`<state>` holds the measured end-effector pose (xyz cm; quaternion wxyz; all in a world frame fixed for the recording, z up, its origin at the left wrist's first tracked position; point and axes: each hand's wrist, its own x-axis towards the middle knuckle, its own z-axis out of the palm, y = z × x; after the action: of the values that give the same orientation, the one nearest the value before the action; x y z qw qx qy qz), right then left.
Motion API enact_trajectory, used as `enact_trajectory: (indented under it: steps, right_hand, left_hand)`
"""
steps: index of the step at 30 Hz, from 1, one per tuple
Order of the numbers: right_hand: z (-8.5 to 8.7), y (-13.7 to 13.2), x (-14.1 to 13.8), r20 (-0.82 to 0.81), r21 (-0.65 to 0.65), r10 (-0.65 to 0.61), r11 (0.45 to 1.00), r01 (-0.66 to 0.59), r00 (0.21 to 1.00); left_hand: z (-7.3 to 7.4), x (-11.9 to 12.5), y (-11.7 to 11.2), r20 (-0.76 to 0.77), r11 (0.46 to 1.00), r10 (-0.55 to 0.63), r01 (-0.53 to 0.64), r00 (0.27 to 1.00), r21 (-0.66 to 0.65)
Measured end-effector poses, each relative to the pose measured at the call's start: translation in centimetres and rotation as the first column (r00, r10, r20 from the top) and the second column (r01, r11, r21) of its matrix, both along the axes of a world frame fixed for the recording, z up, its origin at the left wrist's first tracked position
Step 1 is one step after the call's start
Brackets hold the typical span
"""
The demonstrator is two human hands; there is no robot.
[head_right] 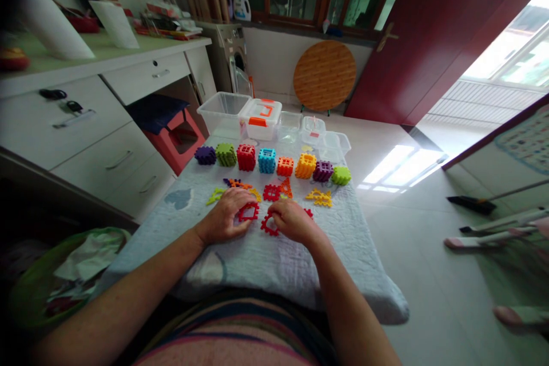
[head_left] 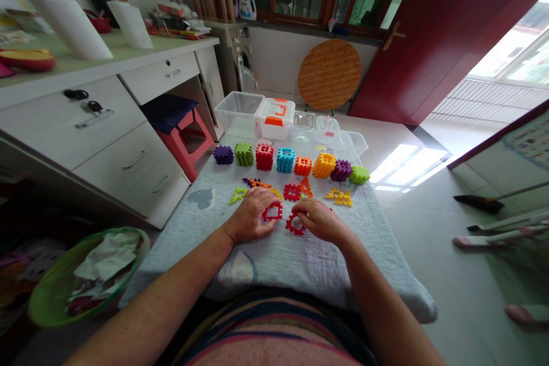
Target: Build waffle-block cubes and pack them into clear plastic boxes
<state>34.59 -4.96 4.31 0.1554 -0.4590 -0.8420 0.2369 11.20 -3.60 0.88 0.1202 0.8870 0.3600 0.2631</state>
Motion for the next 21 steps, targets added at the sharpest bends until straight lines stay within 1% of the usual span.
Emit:
enact_trajectory:
  steps: [4,8,11,13,15,17,19,21]
  right_hand:
    - [-0.6,-0.6,0.1,0.099,0.127,-0.127,0.985,0.114,0.987]
    - [-0.5,-1.7,-0.3,0.256,0.123,-0.125,0.988,0.096,0.959]
    - [-0.8,-2.3,-1.0,0.289,0.122,-0.129,0.988,0.097,0.949]
    - [-0.9,-2.4,-1.0,0.26,0.131,-0.134,0.986,0.103,0.956]
    - [-0.6,-2.3,-0.3,0.192,0.135,-0.14,0.984,0.116,0.971]
    - [-0.2,-2.0,1.4,0.093,0.139,-0.167,0.978,0.154,0.982]
    - [0.2,-1.7,3.6,0.007,0.15,-0.221,0.964,0.218,0.975]
    - [0.4,-1.6,5.8,-0.026,0.152,-0.264,0.952,0.265,0.964]
  left_hand:
    - [-0.1,-0.1,0.1,0.006,1.0,0.006,-0.006,1.0,-0.006]
    - [-0.3,0.0,0.1,0.006,1.0,0.024,-0.024,1.0,0.005]
    - [-0.4,0.0,0.1,0.01,0.999,0.032,-0.032,0.999,0.018]
    - [-0.4,0.0,0.2,0.019,0.999,0.038,-0.038,0.999,0.027]
    - [-0.5,0.0,0.2,0.031,0.998,0.05,-0.052,0.998,0.036]
    - [-0.6,-0.1,0.3,0.039,0.997,0.066,-0.067,0.997,0.041]
    - [-0.7,-0.1,0.3,0.041,0.996,0.075,-0.077,0.996,0.043]
    - [-0.7,-0.2,0.4,0.043,0.995,0.083,-0.085,0.996,0.043]
